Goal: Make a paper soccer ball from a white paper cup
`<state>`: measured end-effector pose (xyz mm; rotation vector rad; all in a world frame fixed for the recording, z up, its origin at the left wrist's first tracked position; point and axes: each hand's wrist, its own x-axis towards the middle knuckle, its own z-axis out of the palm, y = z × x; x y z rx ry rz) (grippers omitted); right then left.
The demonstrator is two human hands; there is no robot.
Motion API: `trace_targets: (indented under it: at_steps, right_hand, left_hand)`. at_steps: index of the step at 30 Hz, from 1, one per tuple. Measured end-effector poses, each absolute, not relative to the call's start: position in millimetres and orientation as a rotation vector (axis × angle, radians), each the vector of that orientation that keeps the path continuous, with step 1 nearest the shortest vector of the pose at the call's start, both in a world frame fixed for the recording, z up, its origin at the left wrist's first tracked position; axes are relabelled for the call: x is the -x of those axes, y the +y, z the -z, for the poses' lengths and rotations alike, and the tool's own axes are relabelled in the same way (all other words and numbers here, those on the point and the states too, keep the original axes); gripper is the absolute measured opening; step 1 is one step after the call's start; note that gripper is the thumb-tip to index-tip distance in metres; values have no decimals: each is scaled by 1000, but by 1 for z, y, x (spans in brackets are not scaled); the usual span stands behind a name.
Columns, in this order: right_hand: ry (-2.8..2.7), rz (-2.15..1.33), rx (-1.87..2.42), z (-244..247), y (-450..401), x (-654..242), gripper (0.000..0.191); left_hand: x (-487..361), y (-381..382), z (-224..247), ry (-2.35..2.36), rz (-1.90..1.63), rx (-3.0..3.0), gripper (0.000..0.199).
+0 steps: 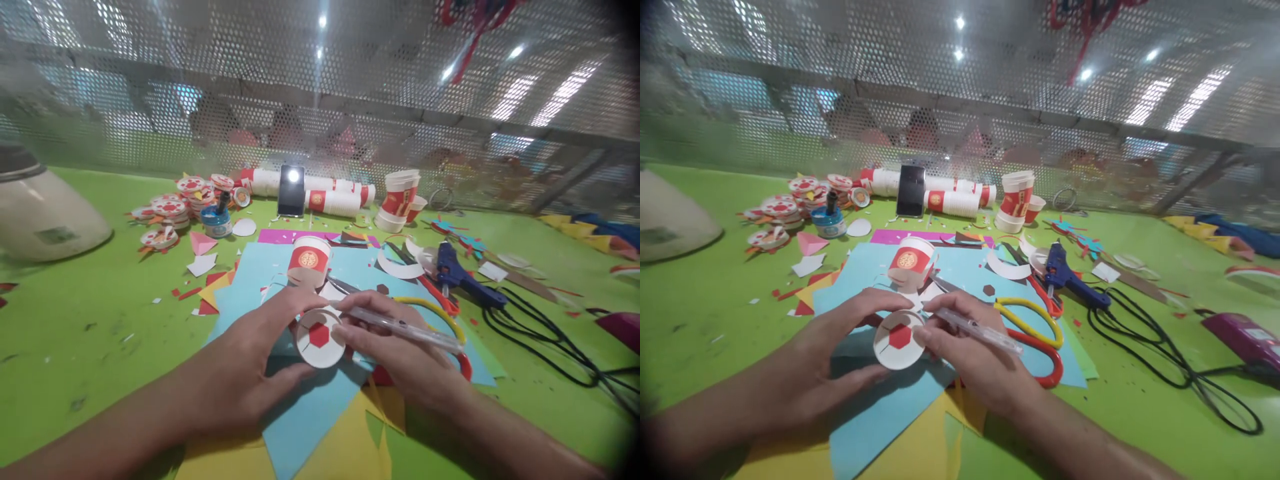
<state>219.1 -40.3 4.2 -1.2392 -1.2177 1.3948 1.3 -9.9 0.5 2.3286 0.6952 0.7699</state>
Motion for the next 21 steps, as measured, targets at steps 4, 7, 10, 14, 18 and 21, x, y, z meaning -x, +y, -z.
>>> trace_targets:
  at_steps: [4, 7, 10, 14, 18, 21]
  right_hand:
    - [-1181, -1476, 1118, -5, -45, -212, 26]
    - [-1144, -1497, 1101, -4, -47, -210, 31]
    - [-1149, -1468, 1118, -4, -45, -212, 30]
    - [-1180, -1400, 1187, -5, -42, -215, 22]
    - [-1184, -1386, 1207, -6, -41, -214, 24]
    - [-1143, -1424, 1216, -7, -41, -213, 33]
  left_hand:
    - [-1, -12, 4, 770, -764, -2312, 53]
    - [1, -13, 7, 839, -760, -2302, 55]
    - [4, -12, 7, 867, -756, -2302, 56]
    - [7, -8, 3, 820, -653, -2306, 64]
    - [6, -5, -2, 759, -606, -2304, 58]
    - [3, -4, -3, 720, -631, -2307, 52]
